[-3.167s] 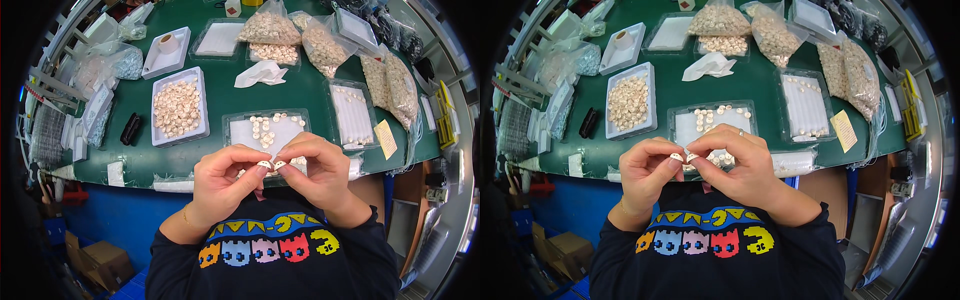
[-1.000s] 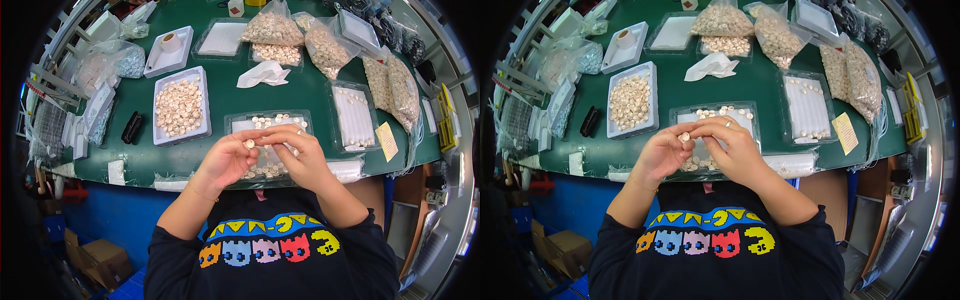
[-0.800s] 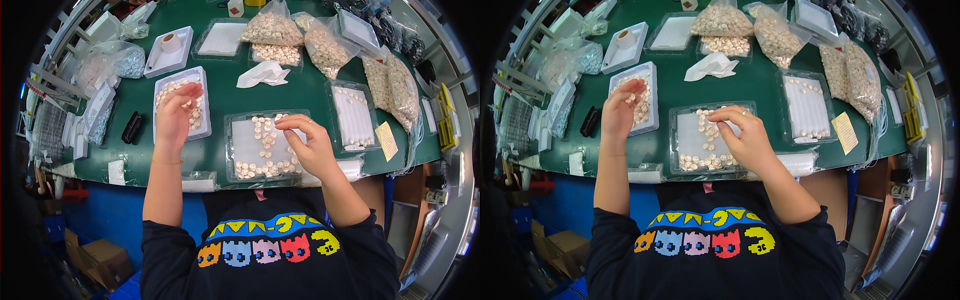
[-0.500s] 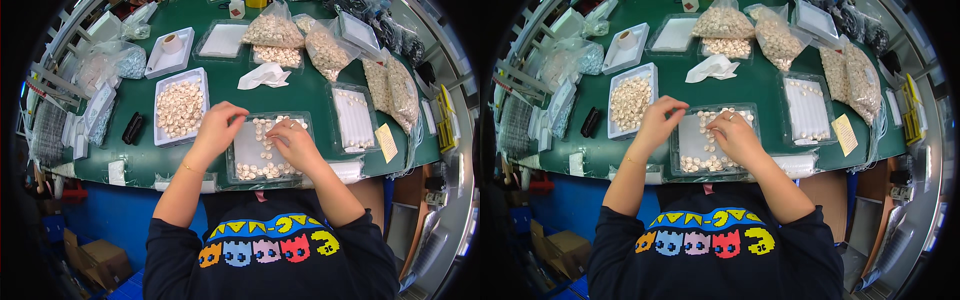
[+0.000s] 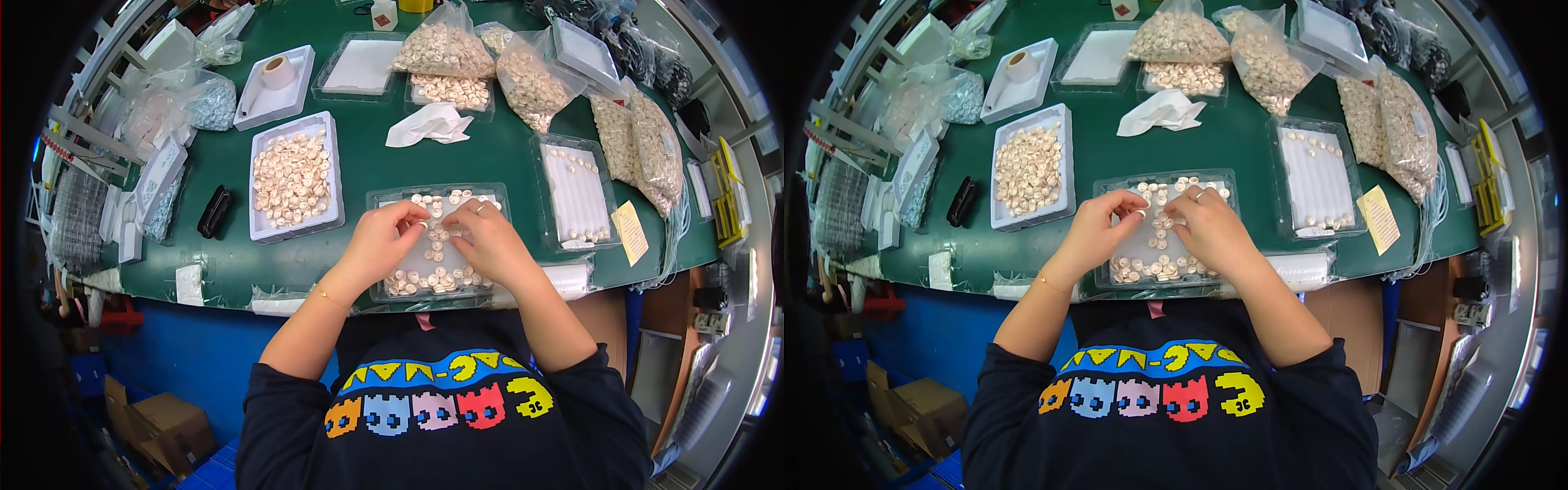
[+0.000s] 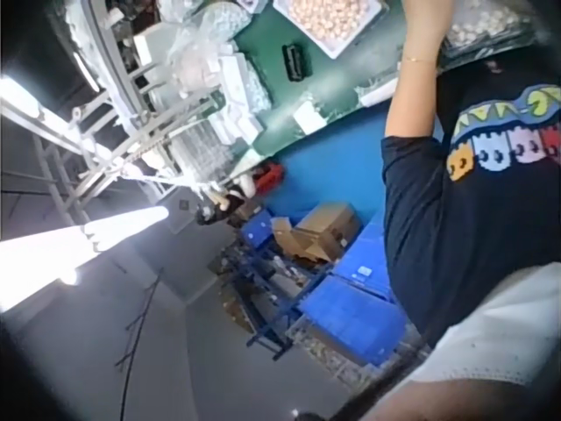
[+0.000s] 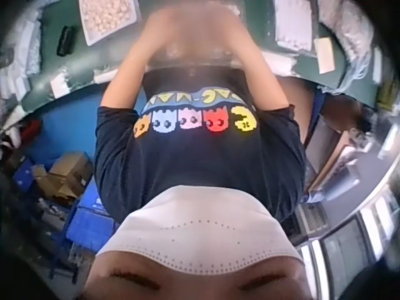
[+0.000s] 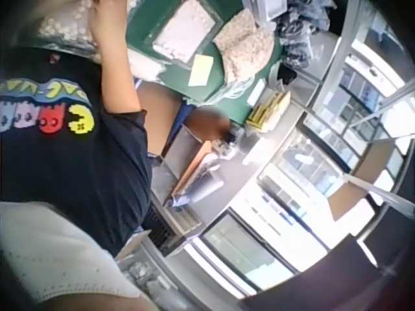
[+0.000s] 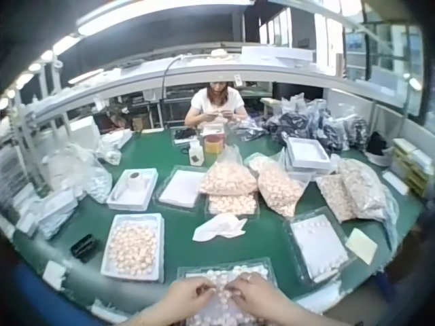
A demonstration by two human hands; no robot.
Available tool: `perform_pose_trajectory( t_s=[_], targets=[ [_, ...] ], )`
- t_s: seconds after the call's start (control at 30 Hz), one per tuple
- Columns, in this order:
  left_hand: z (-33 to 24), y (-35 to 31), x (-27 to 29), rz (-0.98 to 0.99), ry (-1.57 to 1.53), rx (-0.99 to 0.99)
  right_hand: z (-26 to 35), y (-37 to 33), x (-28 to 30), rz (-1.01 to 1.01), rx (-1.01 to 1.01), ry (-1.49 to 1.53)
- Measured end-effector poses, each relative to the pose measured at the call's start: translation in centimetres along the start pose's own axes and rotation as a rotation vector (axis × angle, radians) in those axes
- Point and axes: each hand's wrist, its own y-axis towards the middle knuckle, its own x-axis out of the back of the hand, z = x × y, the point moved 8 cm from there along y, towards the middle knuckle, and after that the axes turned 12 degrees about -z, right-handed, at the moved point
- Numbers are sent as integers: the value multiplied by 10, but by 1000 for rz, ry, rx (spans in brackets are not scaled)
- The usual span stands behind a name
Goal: The person picks up earphone components from a tray by hand, turns them around between fingers, and places them back on the tray.
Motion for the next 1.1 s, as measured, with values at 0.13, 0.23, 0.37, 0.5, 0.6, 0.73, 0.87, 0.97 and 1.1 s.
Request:
perform_pose_trajectory(
  t_s=[0.13,0.23,0.37,0.5,0.6,0.73,0.87,0.97,1.1],
  targets=[
    [-5,-11,9,-12,-322,133,-9,0,13,-8,-40,-62],
    [-9,-17,11,-9,-482,192,-13,2,17,-35,-57,-124],
    [-17,-23,10,20,-455,194,-6,1,2,7,3,-99],
    [-33,-28,17,19,-335,78,1,1,0,34,70,-125],
    [-52,-34,27,-20,-392,41,8,4,10,-21,-33,116],
    [-75,-43,39,-136,-560,41,34,9,35,-96,-235,543],
    [-90,-48,47,-133,-530,-115,66,5,53,-81,-200,935],
    [-101,-51,51,-154,-504,-208,80,1,60,-105,-170,1015],
    [-104,-54,52,-196,-558,-223,96,2,76,-210,74,741]
  ],
)
